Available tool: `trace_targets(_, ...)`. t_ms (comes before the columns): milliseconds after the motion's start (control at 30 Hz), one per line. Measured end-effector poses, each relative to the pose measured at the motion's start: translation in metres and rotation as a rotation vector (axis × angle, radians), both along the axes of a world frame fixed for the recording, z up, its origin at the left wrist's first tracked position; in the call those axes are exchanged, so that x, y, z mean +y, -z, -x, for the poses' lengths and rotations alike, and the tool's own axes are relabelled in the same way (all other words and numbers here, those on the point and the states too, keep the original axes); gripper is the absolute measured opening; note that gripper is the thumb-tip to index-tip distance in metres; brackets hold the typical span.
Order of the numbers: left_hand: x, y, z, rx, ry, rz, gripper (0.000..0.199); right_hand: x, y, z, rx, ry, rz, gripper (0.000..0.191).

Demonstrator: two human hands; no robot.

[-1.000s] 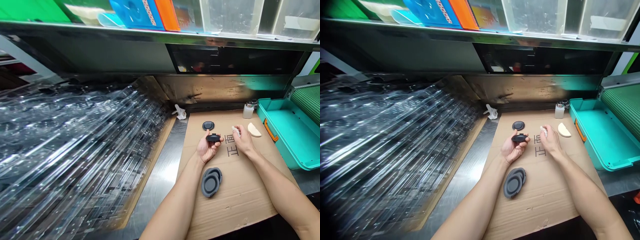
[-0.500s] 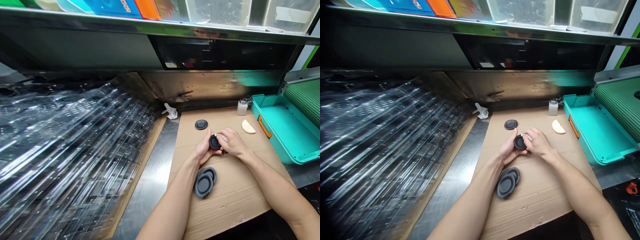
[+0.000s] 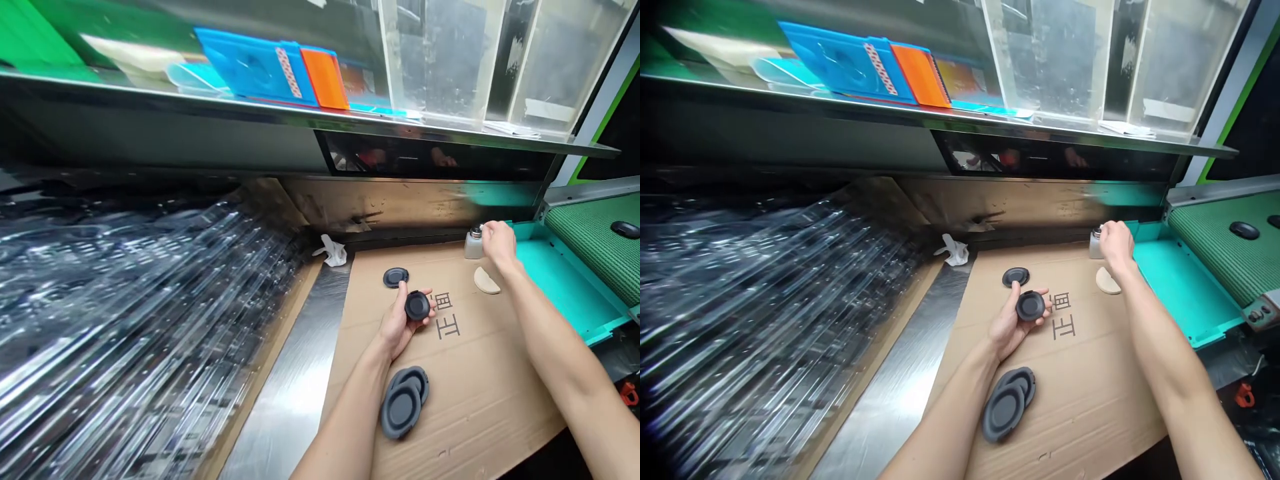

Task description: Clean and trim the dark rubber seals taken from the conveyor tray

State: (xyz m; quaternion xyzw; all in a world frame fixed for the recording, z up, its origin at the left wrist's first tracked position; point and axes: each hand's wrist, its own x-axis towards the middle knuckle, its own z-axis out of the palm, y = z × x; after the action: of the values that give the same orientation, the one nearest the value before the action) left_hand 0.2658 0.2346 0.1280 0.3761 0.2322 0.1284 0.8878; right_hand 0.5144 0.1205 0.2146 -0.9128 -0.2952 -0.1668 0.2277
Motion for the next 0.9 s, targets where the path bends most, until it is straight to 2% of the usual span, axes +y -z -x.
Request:
trace_targets(100, -0.004, 0.000, 0.000, -0.014, 0.016, -0.027, 0.063, 0.012, -0.025, -0.035, 0.071, -0.002, 0.230, 0.025)
trace_targets(200, -0.005, -0.002, 0.001, -0.022, 0.017, -0.024, 0.063, 0.025, -0.035, -0.047, 0.088, -0.084, 0.480, 0.021)
trace_targets(267, -0.005, -0.002, 0.000, -0.032, 0.010, -0.023, 0.062, 0.032, -0.038, -0.048, 0.070, -0.113, 0.564, 0.020)
trace_targets(467, -0.002, -0.001, -0.001, -0.057, 0.016, 0.036, 0.065, 0.035, -0.050, -0.054, 0.099, -0.096, 0.596, 0.021)
trace_targets(567, -0.002, -0.002, -0.001, -0.063, 0.018, 0.057, 0.059, 0.034, -0.051, -0.045, 0.113, -0.078, 0.496, 0.018)
trace_targets(633, -0.002, -0.004, -0.001, -0.041, 0.013, 0.033, 0.055, 0.032, -0.045, -0.023, 0.088, -0.152, 0.339, 0.017)
trace_targets(700, -0.003, -0.004, -0.001, -0.016, 0.007, -0.004, 0.055, 0.027, -0.029, 0.015, 0.073, -0.319, 0.145, 0.021)
trace_targets(800, -0.005, -0.001, -0.003, 0.007, 0.001, -0.045, 0.060, 0.014, 0.008, 0.082, 0.201, -0.571, -0.079, 0.024)
trace_targets(900, -0.007, 0.006, -0.005, 0.014, 0.022, -0.131, 0.063, 0.000, 0.044, 0.129, 0.391, -0.670, -0.135, 0.021)
